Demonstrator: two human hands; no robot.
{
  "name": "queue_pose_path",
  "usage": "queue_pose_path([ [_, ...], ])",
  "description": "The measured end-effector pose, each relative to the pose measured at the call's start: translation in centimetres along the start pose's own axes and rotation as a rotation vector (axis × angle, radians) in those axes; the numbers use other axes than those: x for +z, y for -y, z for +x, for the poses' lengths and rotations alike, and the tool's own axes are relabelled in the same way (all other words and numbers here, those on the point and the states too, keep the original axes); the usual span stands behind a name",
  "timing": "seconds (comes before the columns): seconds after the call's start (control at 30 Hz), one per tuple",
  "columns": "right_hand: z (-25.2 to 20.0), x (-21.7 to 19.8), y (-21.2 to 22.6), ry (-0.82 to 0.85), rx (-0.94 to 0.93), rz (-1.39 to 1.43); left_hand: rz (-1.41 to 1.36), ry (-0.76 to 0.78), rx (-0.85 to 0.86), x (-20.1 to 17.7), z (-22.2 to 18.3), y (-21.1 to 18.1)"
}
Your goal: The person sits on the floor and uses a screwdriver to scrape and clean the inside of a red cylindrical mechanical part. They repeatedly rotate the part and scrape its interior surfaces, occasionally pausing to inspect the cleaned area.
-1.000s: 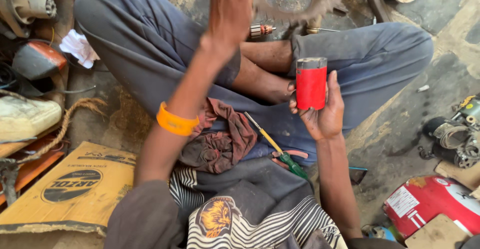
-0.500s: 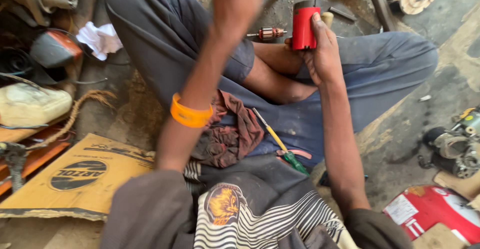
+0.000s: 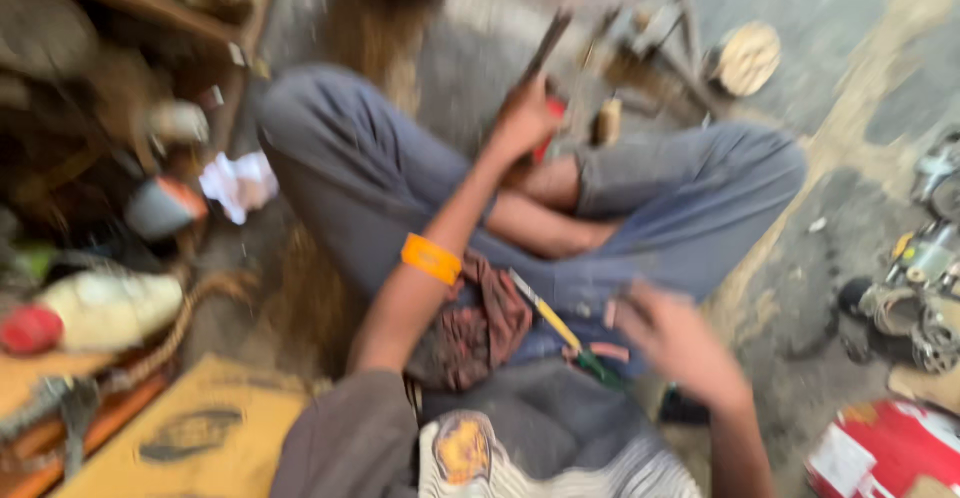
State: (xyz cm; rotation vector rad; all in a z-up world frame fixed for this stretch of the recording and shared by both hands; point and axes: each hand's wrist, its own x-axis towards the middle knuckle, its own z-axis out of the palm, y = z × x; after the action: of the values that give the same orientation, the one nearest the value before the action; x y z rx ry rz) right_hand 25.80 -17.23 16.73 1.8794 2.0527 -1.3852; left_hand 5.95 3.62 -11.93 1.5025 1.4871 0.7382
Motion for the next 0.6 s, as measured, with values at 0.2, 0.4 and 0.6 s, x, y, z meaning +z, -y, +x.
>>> queue_pose_path([
  [0.2, -4.6, 5.8, -1.6, -0.073, 0.013, -0.045, 0.11, -0.003, 0.061, 0.1, -0.9, -0.6],
  [0.4, -5.2, 7.8, -1.2, 0.003, -0.076, -0.257, 0.189, 0.042, 0.063, -1.6, -2.3, -1.6],
  [0.6, -3.8, 9.3, -4.4, 0.03, -0.294, -0.205, 0.143, 0.023, 0.142, -3.6, -5.1, -5.1],
])
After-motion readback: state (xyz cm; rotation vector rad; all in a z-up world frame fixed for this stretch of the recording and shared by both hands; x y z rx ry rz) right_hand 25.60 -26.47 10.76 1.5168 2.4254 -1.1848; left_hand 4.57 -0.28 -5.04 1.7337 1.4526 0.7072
